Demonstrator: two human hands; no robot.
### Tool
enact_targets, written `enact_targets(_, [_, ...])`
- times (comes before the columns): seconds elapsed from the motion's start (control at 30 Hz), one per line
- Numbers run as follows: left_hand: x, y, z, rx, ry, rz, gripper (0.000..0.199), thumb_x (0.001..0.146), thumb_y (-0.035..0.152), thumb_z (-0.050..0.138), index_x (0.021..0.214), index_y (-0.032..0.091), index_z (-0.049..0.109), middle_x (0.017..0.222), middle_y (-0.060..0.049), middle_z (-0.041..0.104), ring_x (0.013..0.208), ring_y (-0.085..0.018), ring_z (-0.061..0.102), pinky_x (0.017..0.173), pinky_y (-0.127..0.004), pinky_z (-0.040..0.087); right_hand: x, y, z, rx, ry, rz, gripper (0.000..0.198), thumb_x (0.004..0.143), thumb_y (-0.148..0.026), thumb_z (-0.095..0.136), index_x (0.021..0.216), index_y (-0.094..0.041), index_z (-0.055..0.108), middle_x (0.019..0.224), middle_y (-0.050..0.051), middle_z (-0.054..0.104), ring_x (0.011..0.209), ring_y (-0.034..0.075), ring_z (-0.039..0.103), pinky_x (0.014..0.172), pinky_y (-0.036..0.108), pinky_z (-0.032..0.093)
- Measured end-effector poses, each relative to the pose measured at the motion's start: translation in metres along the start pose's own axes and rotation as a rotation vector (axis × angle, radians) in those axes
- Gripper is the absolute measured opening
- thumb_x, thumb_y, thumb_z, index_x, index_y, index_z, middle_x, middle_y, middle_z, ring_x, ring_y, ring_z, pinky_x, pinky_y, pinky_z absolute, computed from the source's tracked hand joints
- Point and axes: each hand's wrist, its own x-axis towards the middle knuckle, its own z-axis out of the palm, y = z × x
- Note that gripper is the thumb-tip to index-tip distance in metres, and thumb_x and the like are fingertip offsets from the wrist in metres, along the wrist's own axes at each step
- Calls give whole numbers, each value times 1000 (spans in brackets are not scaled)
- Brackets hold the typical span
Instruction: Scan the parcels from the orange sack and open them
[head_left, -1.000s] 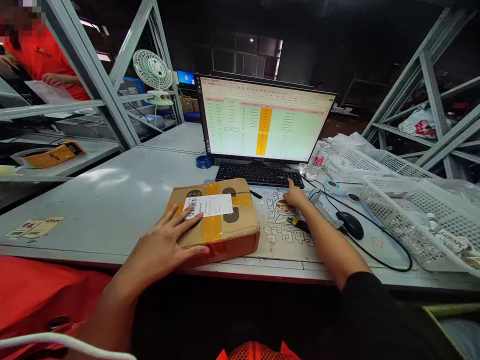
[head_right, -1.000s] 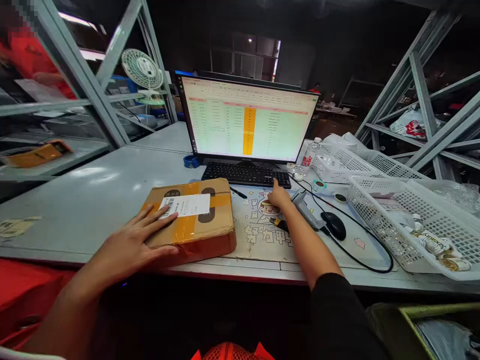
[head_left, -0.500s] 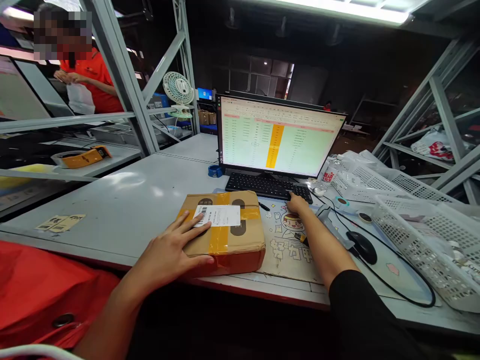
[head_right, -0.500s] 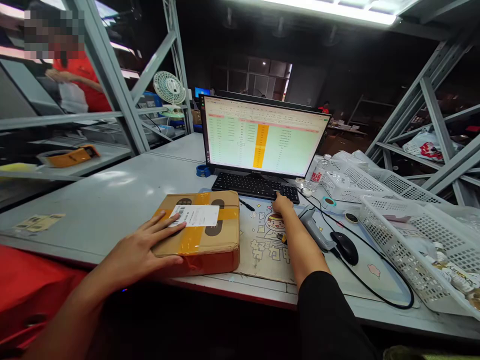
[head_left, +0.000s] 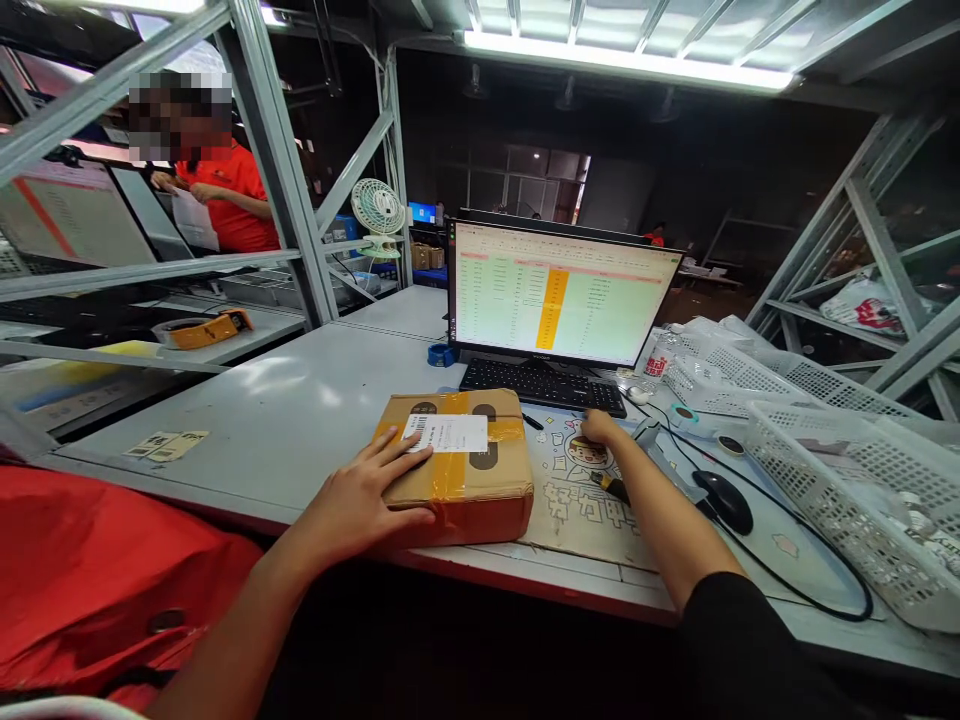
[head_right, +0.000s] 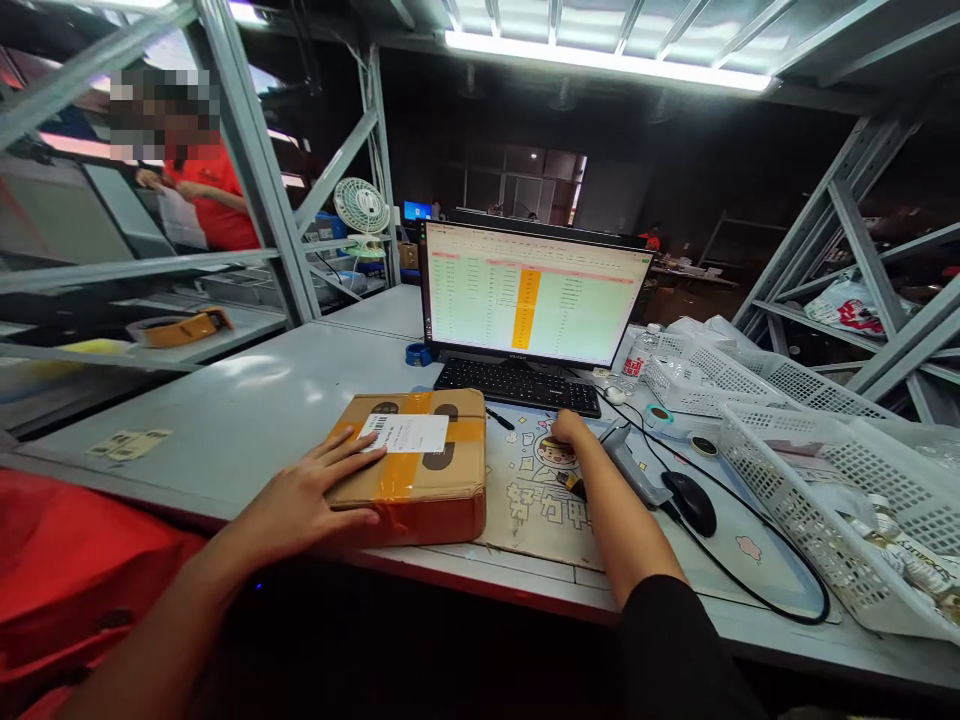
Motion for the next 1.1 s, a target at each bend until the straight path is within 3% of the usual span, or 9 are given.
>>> enact_targets(0.1, [-6,-7,4,-20,51,70,99,76,97,63,152,34,64,168,-3,44,161,-42,33,126,-64,40,-37,5,0,15,-15,-125,33,105,-30,64,134,-15,71,137,15,72,126,26,69,111,41,52])
enact_targets(0.23, [-9,-16,7,-39,85,141,93,81,97,57,148,34,68,161,-5,53,156,-42,42,125,-61,42,-109,31,15,34,29,-269,51,103,-25,55,152,-14,62,154,15,64,142,26,60,120,34,43])
enact_targets(0.4, [-4,-21,1,-74,66,193,89,82,95,59,145,33,71,158,-4,57,153,-41,47,125,-61,43,-171,74,46,-73,182,-160,56,105,-34,52,154,-8,58,155,22,59,141,36,58,119,47,44])
enact_targets(0.57, [3,-13,-14,-163,40,202,88,81,95,60,140,31,74,152,-5,62,150,-38,52,130,-55,40,-179,83,55,-97,260,-124,50,105,-27,45,149,-8,61,151,23,60,137,35,59,118,46,45])
enact_targets(0.67, [2,-4,-20,-202,6,188,87,80,94,63,139,32,74,151,-5,64,149,-38,53,131,-54,39,-172,73,47,46,294,-150,50,104,-28,43,147,-9,61,147,23,63,133,35,62,117,46,46])
enact_targets(0.73, [-1,2,-23,-226,-4,173,87,79,94,65,137,31,76,150,-5,65,149,-38,54,130,-55,39,-168,62,39,210,301,-187,50,102,-30,40,142,-11,63,133,21,70,123,33,67,112,46,50])
enact_targets(0.87, [4,10,-48,-318,-11,96,82,72,90,73,127,30,83,138,-5,74,138,-39,63,127,-51,44,-172,27,20,632,202,-249,47,99,-44,43,130,-15,66,86,8,71,76,26,70,78,41,58])
enact_targets(1.0, [50,10,-102,-302,-192,-135,79,71,86,76,120,26,85,111,-5,82,113,-39,74,101,-44,60,-184,-17,0,1062,61,-345,47,92,-65,58,108,-20,63,84,3,67,62,17,63,58,31,51])
enact_targets(1.1, [105,3,-126,-255,-339,-245,77,77,84,71,110,16,86,94,-9,78,102,-37,75,92,-43,59,-189,-44,-14,1192,-1,-379,51,88,-71,67,100,-22,58,85,0,65,61,14,62,54,27,49])
